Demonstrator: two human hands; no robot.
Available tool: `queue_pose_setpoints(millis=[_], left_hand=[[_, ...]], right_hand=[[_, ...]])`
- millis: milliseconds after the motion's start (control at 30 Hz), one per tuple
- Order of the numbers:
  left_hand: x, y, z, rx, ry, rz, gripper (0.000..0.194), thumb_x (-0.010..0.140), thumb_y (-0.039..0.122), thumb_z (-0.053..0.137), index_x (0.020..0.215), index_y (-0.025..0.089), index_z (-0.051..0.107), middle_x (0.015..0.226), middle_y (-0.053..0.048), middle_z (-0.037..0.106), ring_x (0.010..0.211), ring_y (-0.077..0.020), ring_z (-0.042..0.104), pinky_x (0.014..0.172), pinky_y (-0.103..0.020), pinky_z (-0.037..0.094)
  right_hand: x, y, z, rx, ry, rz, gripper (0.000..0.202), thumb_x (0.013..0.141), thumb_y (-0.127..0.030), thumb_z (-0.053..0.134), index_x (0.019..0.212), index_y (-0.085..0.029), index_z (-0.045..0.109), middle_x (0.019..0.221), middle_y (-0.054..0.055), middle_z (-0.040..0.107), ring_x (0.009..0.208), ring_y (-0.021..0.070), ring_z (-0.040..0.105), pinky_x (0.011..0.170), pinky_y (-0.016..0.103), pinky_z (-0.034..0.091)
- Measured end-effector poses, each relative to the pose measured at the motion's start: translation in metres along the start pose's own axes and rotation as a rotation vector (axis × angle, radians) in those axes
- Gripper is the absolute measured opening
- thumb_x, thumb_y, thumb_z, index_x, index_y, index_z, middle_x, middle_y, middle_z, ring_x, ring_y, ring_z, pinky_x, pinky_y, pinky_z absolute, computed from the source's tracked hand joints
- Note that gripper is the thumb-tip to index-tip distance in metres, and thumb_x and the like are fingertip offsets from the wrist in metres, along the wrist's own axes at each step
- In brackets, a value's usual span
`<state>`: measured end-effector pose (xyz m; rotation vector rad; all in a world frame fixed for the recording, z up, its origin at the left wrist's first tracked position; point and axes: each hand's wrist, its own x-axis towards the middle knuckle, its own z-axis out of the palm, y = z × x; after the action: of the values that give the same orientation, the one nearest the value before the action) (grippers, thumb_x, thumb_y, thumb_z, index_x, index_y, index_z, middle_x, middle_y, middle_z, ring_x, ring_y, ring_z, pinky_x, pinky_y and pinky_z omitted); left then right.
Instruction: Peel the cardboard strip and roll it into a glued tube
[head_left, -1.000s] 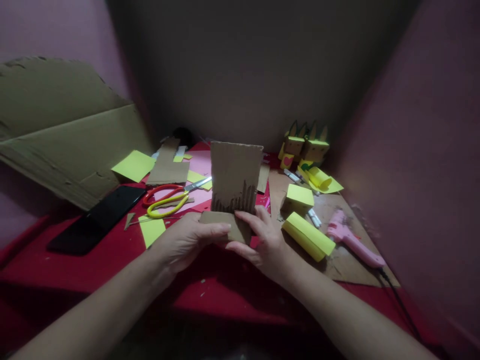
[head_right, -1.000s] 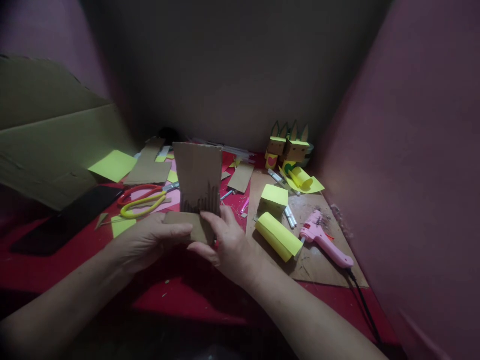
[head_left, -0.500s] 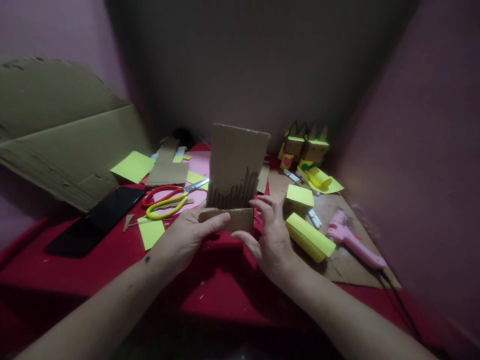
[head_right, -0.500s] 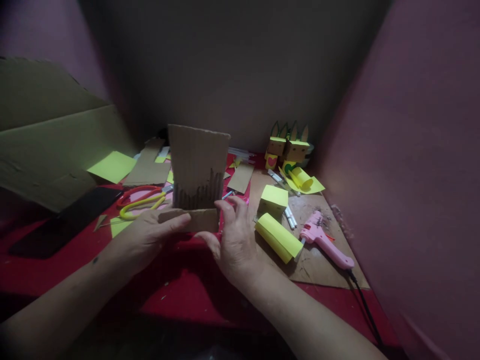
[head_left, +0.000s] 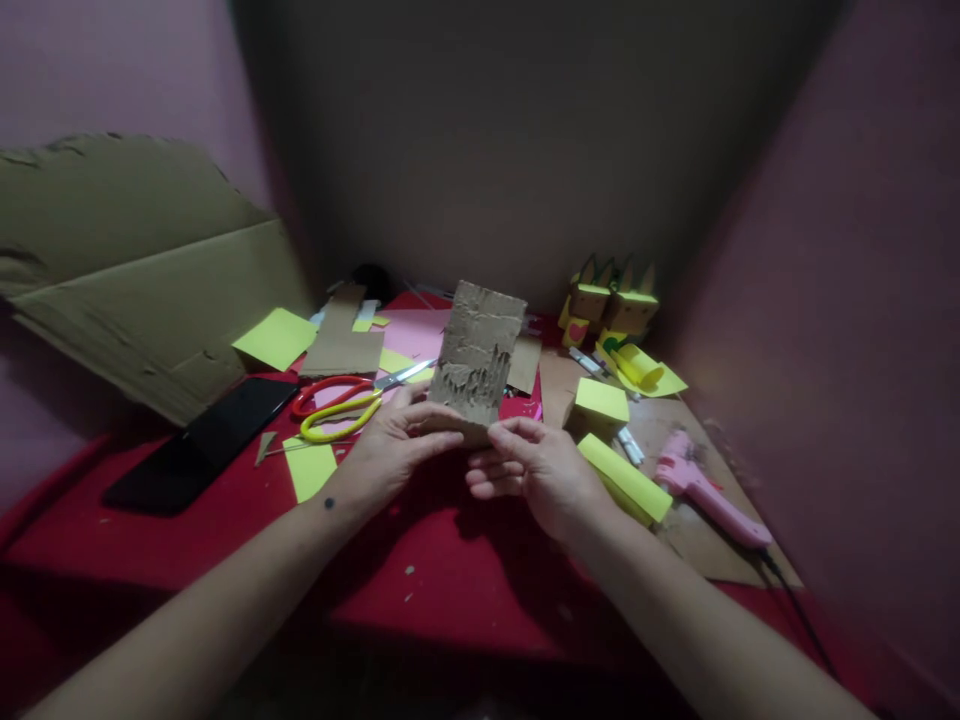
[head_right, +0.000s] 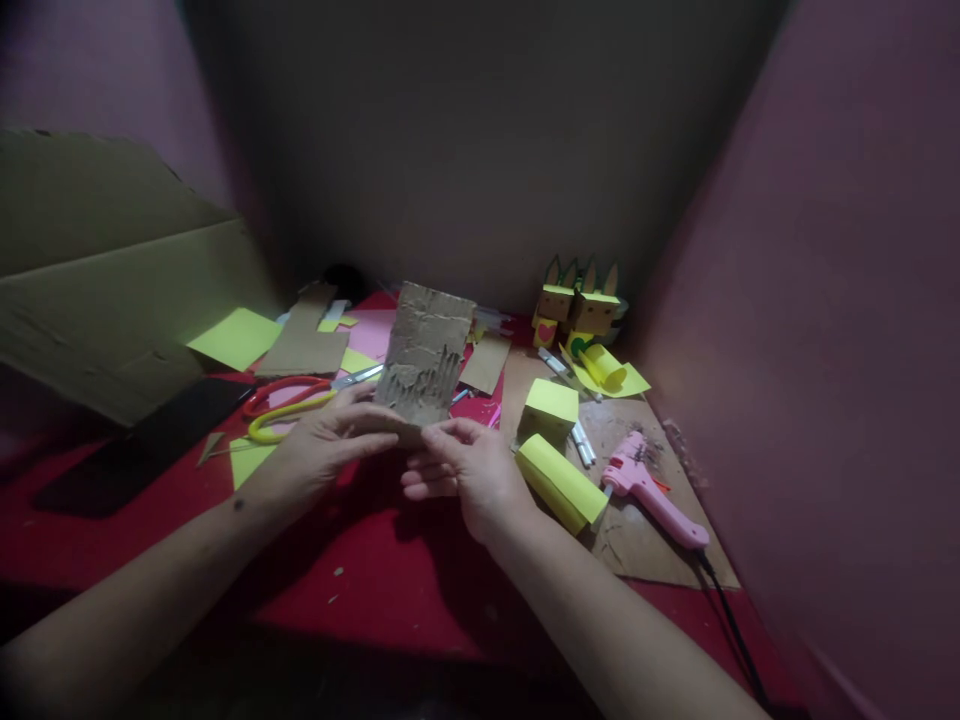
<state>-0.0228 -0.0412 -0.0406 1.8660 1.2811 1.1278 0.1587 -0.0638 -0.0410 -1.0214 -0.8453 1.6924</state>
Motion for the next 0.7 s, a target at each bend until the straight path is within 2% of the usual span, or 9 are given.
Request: queue_pose_setpoints(millis=[33,100,167,267,400,433,500,567,700], left_hand=[[0.0,-0.002,0.0,0.077,0.094,0.056,0.013,0.076,0.029,0.069,0.086,0.026,0.076,0.108,-0.007,0.062,0.112,-0.028,0.051,0.103,-0.048,0.038],[-0.001,-0.006,0.001,0.178,0.259,0.165,0.016,0.076,0.029,0.069,0.09,0.026,0.076,0.106,-0.007,0.057,0.107,-0.0256,0.053,0.098,-0.045,0.043],[-0.005,-0.008,0.003,0.194,0.287,0.216,0.017,0.076,0.03,0.069,0.091,0.027,0.076,0.095,-0.004,0.052,0.091,-0.021,0.056,0.083,-0.038,0.05],[-0.01,-0.002,0.007,0.058,0.182,0.151,0.016,0.076,0.03,0.066,0.088,0.027,0.077,0.089,-0.003,0.054,0.081,-0.0176,0.057,0.07,-0.032,0.052],[-0.011,0.01,0.009,-0.298,-0.056,-0.205,0.019,0.076,0.027,0.063,0.089,0.022,0.076,0.086,-0.004,0.07,0.061,-0.0143,0.061,0.049,-0.024,0.05],[-0.011,0.012,0.009,-0.354,-0.088,-0.263,0.019,0.075,0.025,0.064,0.088,0.021,0.076,0.079,-0.003,0.072,0.057,-0.0134,0.061,0.048,-0.023,0.05],[-0.011,0.013,0.01,-0.403,-0.097,-0.27,0.017,0.073,0.02,0.065,0.085,0.021,0.077,0.072,-0.002,0.073,0.062,-0.0135,0.065,0.059,-0.022,0.054],[-0.012,0.011,0.012,-0.402,-0.078,-0.193,0.016,0.072,0.017,0.069,0.084,0.023,0.077,0.078,0.0,0.076,0.073,-0.0135,0.068,0.071,-0.022,0.056],[-0.016,0.005,0.014,-0.376,-0.047,-0.025,0.014,0.071,0.017,0.073,0.08,0.026,0.077,0.087,0.002,0.077,0.086,-0.0141,0.069,0.083,-0.022,0.055]], right_hand=[[0.002,0.001,0.0,0.015,0.038,-0.059,0.033,0.064,-0.036,0.079,0.079,-0.015,0.058,0.06,0.005,0.069,0.052,0.0169,0.067,0.055,0.03,0.059],[0.006,0.003,-0.001,0.038,0.069,-0.144,0.034,0.062,-0.037,0.081,0.076,-0.015,0.059,0.059,0.003,0.068,0.052,0.0161,0.067,0.055,0.029,0.059],[0.007,0.006,-0.001,0.053,0.061,-0.181,0.034,0.062,-0.038,0.082,0.074,-0.015,0.059,0.059,0.002,0.068,0.053,0.0152,0.067,0.055,0.028,0.058],[0.006,0.01,0.0,0.058,0.048,-0.213,0.032,0.063,-0.037,0.082,0.072,-0.016,0.06,0.058,0.001,0.068,0.053,0.0135,0.066,0.055,0.026,0.058],[0.005,0.016,-0.005,0.048,-0.018,-0.197,0.029,0.064,-0.034,0.082,0.077,-0.017,0.062,0.066,0.002,0.071,0.057,0.015,0.068,0.056,0.029,0.059],[0.005,0.017,-0.006,0.042,-0.046,-0.176,0.03,0.063,-0.032,0.082,0.081,-0.017,0.064,0.07,0.003,0.073,0.058,0.0158,0.069,0.056,0.03,0.059],[0.006,0.019,-0.009,0.026,-0.082,-0.141,0.033,0.061,-0.029,0.083,0.088,-0.016,0.068,0.072,0.004,0.074,0.06,0.0166,0.07,0.059,0.03,0.059],[0.007,0.021,-0.011,0.017,-0.072,-0.147,0.031,0.06,-0.028,0.084,0.085,-0.015,0.072,0.069,0.004,0.074,0.059,0.0158,0.07,0.061,0.029,0.059],[0.005,0.022,-0.009,-0.017,-0.006,-0.255,0.019,0.059,-0.025,0.084,0.074,-0.016,0.076,0.072,0.003,0.075,0.062,0.0134,0.069,0.067,0.025,0.057]])
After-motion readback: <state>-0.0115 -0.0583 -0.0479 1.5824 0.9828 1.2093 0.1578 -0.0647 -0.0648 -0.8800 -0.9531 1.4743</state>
